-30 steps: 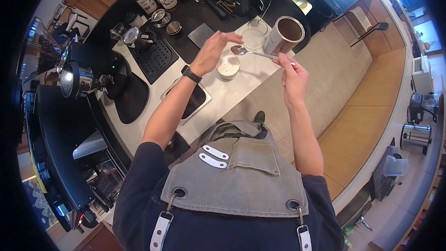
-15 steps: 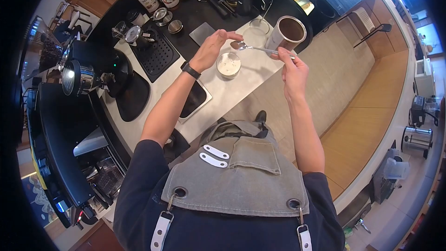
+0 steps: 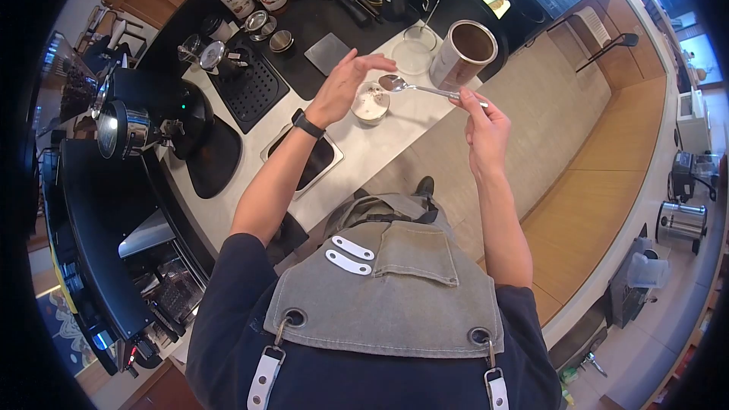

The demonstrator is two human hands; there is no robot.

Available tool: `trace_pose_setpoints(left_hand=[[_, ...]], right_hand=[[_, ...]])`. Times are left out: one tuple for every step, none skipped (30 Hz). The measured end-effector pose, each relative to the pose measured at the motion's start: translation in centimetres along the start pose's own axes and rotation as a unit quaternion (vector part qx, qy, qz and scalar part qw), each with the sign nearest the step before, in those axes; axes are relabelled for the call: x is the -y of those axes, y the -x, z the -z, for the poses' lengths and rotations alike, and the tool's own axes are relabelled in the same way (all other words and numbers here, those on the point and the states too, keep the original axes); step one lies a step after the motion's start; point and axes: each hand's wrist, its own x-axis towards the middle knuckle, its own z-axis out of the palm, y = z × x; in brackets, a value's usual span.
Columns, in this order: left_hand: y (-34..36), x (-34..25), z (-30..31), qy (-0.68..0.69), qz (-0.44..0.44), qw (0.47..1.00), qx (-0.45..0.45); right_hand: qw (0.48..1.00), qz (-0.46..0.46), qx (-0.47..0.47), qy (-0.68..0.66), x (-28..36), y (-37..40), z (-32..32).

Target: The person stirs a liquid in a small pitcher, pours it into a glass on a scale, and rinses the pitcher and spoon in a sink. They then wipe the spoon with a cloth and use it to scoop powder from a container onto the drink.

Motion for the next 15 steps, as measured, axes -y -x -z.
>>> trace_pose_setpoints(left_hand=[[0.3,0.1,0.1,-0.007,0.003,1.000,0.005],[0.5,0.1,0.1,-0.014,0.005,1.000,0.010],[0.7,0.0,0.2,-0.021,0.007,1.000,0.014],[0.9,-0.1,0.3,-0.014,0.005,1.000,-0.003],[1.1,-0.3,0.4,-0.007,0.005,1.000,-0.021],[1.3,-0.3,0.6,-0.001,0.003,0.999,-0.037],[1.4,-0.2,0.7,-0.006,0.003,1.000,-0.028],[1.6,0.2,0.8,-0.011,0.003,1.000,-0.021],[1.8,0.0,0.9,-0.016,0.004,1.000,-0.014],[2.0,-0.2,1.1,-0.015,0.009,1.000,-0.023],[2.1,-0.4,1.2,-0.014,0.013,0.999,-0.031],[2.2,-0.7,1.2,-0.012,0.017,0.999,-0.039],[2.3,-0.6,1.3,-0.002,0.019,0.999,-0.042],[2.4,-0.4,1.5,0.006,0.020,0.999,-0.045],[2.5,-0.2,1.5,0.015,0.022,0.999,-0.047]], right_hand=[[1.000,0.000,0.004,0.000,0.0,0.1,-0.1],[1.000,-0.001,0.006,-0.001,-0.1,0.3,-0.1],[1.000,0.000,0.010,-0.001,-0.1,0.3,-0.2],[1.000,0.000,0.014,0.000,-0.1,0.4,-0.3],[1.000,0.000,0.018,0.001,-0.2,0.4,-0.4],[1.000,0.000,0.021,0.001,-0.2,0.5,-0.5],[1.000,0.001,0.024,0.001,-0.3,0.5,-0.7],[1.000,0.000,0.027,0.001,-0.2,0.5,-1.0],[1.000,0.000,0.031,0.001,-0.3,0.5,-1.3],[0.999,0.001,0.036,-0.001,-0.3,0.4,-1.5],[0.999,0.003,0.039,-0.003,-0.4,0.4,-1.6],[0.999,0.005,0.042,-0.005,-0.5,0.4,-1.7],[0.999,0.006,0.045,-0.001,-0.4,0.5,-1.8],[0.999,0.007,0.047,0.002,-0.3,0.6,-2.1],[0.999,0.008,0.049,0.004,-0.3,0.6,-2.2]])
